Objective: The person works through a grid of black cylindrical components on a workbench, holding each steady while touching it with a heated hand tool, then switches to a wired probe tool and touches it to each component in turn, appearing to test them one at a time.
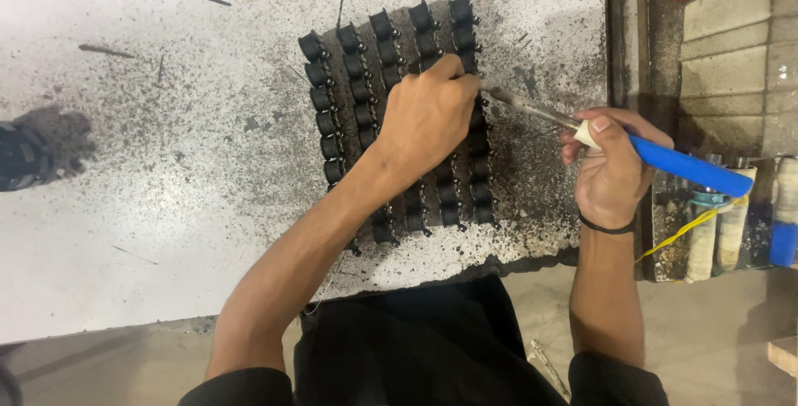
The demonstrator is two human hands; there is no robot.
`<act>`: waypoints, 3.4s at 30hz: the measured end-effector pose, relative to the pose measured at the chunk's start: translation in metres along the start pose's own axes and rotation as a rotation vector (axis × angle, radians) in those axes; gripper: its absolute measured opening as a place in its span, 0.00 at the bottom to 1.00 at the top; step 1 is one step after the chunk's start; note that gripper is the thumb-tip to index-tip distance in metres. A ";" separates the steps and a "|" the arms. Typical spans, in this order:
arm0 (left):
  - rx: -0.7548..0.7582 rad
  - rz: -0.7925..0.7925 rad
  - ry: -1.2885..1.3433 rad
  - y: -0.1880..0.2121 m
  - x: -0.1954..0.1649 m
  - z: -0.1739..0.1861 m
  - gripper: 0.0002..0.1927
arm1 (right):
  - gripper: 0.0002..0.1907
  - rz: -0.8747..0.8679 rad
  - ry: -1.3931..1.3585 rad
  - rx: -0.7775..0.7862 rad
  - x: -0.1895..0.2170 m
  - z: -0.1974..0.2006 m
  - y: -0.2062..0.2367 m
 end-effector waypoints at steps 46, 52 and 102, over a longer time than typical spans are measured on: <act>-0.043 -0.027 -0.008 0.030 -0.027 0.005 0.10 | 0.10 0.083 -0.073 -0.095 -0.018 0.034 0.031; 0.024 0.012 -0.033 0.029 -0.024 -0.003 0.09 | 0.10 0.106 -0.083 -0.039 -0.013 0.028 0.028; -0.032 0.037 0.033 0.030 -0.031 0.022 0.05 | 0.08 0.173 -0.184 -0.048 -0.003 0.048 0.035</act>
Point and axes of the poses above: each hand's wrist, its own y-axis away from the middle knuckle, its own z-axis out of the back of the hand, x = y × z, the point moved 5 cm from there along -y, towards the middle knuckle, and after that the axes turned 5 degrees about -z, right-handed, at the moved point
